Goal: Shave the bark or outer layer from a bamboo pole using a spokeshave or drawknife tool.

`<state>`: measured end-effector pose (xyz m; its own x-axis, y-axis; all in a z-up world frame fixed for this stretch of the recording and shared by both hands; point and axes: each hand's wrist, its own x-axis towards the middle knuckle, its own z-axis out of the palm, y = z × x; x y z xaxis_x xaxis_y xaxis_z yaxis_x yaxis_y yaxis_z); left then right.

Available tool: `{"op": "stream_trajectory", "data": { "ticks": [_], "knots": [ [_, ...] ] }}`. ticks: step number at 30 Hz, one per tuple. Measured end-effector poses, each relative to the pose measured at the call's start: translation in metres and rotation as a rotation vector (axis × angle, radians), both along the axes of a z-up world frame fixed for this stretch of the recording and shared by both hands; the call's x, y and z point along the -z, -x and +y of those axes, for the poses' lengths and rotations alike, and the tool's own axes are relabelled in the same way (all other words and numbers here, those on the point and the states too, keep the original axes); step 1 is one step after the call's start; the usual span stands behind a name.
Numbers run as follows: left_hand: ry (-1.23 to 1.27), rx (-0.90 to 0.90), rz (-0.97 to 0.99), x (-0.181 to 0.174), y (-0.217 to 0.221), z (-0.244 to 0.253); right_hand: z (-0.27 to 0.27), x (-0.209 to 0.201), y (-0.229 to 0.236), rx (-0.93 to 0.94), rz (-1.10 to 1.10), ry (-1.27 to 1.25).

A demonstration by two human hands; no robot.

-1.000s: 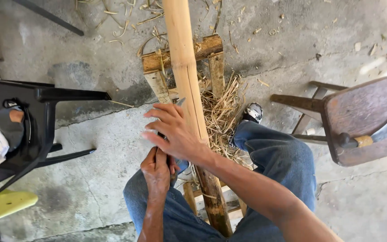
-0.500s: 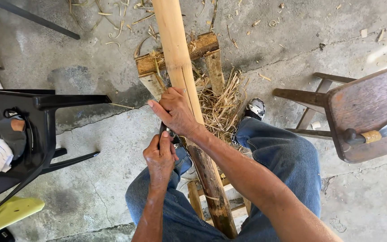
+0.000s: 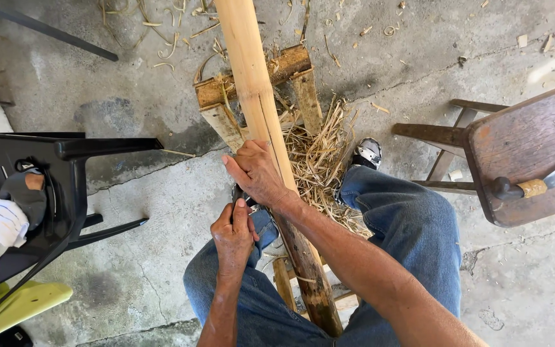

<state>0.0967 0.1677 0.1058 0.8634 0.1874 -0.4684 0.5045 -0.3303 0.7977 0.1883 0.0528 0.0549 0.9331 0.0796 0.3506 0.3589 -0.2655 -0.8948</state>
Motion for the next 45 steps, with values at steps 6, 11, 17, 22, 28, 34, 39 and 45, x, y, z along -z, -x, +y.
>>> {"op": "stream_trajectory", "data": {
  "ticks": [6,11,17,22,28,34,39,45],
  "knots": [
    [-0.019,0.043,0.01,-0.004,0.008,0.009,0.006,0.002,0.015,0.035,0.072,0.019],
    [-0.021,0.065,0.038,-0.001,0.015,0.016,0.003,-0.004,0.025,0.042,0.071,0.004],
    [0.001,0.04,0.113,-0.007,0.023,0.018,0.004,-0.003,0.037,0.017,0.015,0.073],
    [-0.01,0.082,0.077,-0.009,0.036,0.022,0.006,-0.002,0.051,0.003,0.015,0.091],
    [-0.058,0.147,0.078,-0.008,0.051,0.028,0.006,-0.003,0.069,0.005,0.034,0.1],
    [0.008,0.103,0.133,-0.007,0.073,0.035,0.012,-0.001,0.09,0.017,0.148,0.085],
    [0.162,-0.035,0.474,-0.031,0.074,0.044,0.015,-0.025,0.103,-0.042,0.238,0.261],
    [0.063,0.242,0.154,-0.03,0.059,0.051,-0.036,-0.015,0.087,0.059,0.307,0.045]
  ]
}}
